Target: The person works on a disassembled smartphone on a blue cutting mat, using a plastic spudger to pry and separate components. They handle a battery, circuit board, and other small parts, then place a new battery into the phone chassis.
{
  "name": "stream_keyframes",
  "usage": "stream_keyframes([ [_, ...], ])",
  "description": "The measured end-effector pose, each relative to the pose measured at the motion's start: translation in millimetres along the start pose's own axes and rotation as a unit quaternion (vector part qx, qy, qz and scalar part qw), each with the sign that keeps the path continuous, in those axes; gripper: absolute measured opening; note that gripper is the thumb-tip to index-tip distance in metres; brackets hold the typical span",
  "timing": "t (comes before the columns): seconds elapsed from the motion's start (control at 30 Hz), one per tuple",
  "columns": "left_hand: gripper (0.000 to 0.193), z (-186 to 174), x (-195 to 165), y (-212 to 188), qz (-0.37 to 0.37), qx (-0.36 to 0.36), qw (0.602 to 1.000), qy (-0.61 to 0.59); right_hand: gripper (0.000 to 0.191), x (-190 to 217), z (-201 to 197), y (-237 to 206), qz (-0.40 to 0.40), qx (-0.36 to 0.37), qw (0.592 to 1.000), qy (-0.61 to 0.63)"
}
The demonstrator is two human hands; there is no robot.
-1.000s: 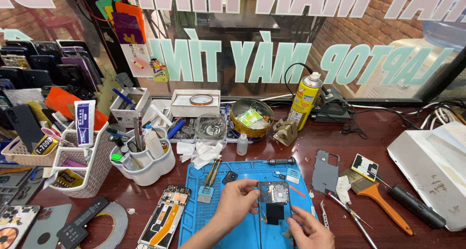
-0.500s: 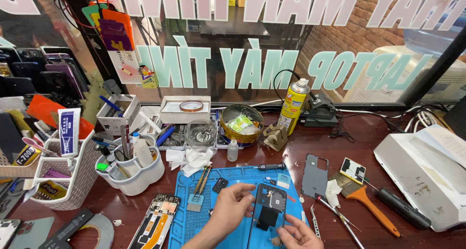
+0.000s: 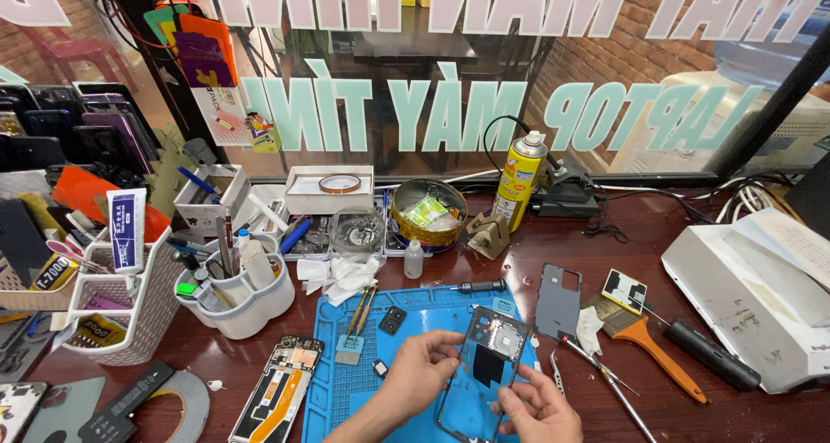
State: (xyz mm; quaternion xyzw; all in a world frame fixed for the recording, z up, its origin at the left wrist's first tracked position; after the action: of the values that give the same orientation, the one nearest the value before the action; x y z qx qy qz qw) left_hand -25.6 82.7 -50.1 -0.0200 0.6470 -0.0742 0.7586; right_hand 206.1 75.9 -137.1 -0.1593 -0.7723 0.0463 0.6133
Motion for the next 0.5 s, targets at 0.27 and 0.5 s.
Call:
stream_keyframes([
  [0.27,0.027,0.8,-6.9,10.0,0.043,-0.002,0.986,0.164,0.03,-40.3,16.8,3.5,0.058,0.198,0.974,-0.094],
  [0.5,0.032,10.9,-30.8,-10.1,0.054,0.016,0.949,0.31,0.029,54.1,-78.6,-5.4,-0.016,-0.041,0.918,-0.395],
])
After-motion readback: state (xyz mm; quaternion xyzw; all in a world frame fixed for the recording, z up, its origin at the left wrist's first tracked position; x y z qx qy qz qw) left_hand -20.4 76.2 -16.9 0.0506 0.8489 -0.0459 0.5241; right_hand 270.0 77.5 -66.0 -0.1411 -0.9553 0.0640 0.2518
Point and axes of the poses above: each hand's wrist, its own y-axis towards the middle knuckle, its own z-axis out of the palm, x = y × z, the point moved 7 cm from there along y, towards the middle knuckle, and after that the axes turned 13 degrees about -y, right-handed, at the moved point
